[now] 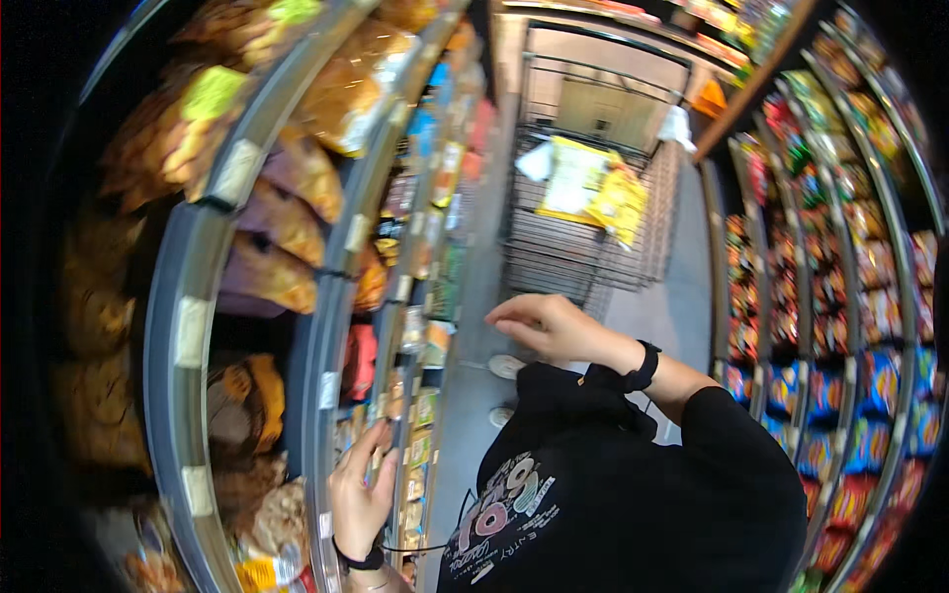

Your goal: Picking up snack bags, checking them, and cleaning the store shelf with a cloth.

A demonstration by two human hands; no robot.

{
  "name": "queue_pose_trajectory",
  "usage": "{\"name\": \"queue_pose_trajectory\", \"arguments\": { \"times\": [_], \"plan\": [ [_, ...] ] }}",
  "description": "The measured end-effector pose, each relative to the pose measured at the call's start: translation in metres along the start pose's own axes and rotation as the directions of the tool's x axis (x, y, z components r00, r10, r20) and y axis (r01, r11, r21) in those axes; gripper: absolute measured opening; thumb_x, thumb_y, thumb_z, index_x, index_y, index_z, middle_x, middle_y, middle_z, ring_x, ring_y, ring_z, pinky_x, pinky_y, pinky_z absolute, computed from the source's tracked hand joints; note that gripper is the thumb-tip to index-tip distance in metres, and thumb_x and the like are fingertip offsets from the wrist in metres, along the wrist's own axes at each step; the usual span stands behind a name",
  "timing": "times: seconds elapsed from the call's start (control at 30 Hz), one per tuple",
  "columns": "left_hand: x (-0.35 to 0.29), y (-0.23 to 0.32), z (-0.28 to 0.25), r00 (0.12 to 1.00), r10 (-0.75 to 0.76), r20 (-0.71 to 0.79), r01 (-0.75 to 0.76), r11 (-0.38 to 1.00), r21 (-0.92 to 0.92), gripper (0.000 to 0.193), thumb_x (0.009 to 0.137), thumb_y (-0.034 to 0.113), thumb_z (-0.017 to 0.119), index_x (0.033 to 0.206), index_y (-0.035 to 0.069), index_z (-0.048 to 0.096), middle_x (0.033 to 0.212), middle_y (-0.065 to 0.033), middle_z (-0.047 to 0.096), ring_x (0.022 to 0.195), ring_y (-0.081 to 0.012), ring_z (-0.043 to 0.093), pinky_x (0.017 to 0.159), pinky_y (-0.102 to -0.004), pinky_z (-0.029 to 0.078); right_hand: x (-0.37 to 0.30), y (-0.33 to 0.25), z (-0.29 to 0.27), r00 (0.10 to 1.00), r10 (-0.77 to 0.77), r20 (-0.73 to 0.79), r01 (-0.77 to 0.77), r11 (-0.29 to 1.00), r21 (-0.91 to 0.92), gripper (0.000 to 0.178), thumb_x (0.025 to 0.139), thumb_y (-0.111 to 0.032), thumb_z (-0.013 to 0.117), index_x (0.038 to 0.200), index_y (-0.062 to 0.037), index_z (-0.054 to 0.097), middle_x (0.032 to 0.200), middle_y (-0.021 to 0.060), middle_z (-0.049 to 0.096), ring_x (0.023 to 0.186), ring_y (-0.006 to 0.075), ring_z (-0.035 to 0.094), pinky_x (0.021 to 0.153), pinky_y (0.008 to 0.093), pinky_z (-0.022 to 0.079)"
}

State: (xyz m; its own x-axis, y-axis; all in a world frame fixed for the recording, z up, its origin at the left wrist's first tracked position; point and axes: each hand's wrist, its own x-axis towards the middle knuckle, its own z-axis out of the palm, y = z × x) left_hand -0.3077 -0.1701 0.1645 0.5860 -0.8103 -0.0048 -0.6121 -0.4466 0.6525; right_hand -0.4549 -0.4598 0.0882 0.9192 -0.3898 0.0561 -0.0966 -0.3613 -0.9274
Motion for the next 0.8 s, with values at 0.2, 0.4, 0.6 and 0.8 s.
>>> {"name": "queue_pose_trajectory", "arguments": {
  "times": [0.2,0.4,0.6,0.8],
  "plan": [
    [0.039,-0.023,0.089,0.99,0.027,0.14,-0.034,0.998,0.046,0.036,0.085,0.011,0.06,0.117,-0.003,0.054,0.11,-0.0225,0.06,0.1,-0.0377,0.058,0.085,-0.0399,0.046,-0.079,0.041,-0.096,0.898,0.088,-0.432,-0.185,0.964,-0.189,0.021,0.089,-0.015,0.058,0.104,-0.0019,0.063,0.089,0.0121,0.066,0.077,0.0172,0.064,0.069,0.0294,0.051],
    [0.078,0.037,0.128,0.948,0.153,0.278,-0.171,0.984,0.041,0.039,0.086,0.015,0.059,0.122,-0.001,0.051,0.115,-0.0216,0.058,0.106,-0.0369,0.055,0.088,-0.0397,0.045,-0.092,0.119,-0.184,0.805,0.052,-0.591,-0.414,0.762,-0.497,0.017,0.084,-0.014,0.06,0.095,-0.0015,0.063,0.088,0.014,0.066,0.08,0.0281,0.064,0.07,0.036,0.051],
    [0.091,0.054,0.139,0.985,0.024,0.171,-0.037,0.997,0.074,0.041,0.086,0.013,0.059,0.123,-0.002,0.05,0.116,-0.0225,0.057,0.106,-0.0376,0.056,0.089,-0.0404,0.045,-0.033,0.193,-0.2,0.901,0.106,-0.422,-0.384,0.649,-0.657,0.023,0.079,-0.023,0.066,0.092,-0.0044,0.06,0.086,0.0147,0.063,0.08,0.0326,0.063,0.068,0.041,0.051],
    [0.09,0.068,0.153,0.972,-0.147,0.183,0.128,0.985,0.112,0.041,0.086,0.013,0.059,0.123,-0.002,0.05,0.115,-0.0255,0.057,0.104,-0.0392,0.056,0.088,-0.0416,0.045,0.031,0.239,-0.207,0.961,0.187,-0.203,-0.275,0.581,-0.766,0.03,0.078,-0.029,0.067,0.092,-0.0035,0.058,0.086,0.0159,0.064,0.079,0.0308,0.064,0.067,0.0404,0.051]
  ]
}}
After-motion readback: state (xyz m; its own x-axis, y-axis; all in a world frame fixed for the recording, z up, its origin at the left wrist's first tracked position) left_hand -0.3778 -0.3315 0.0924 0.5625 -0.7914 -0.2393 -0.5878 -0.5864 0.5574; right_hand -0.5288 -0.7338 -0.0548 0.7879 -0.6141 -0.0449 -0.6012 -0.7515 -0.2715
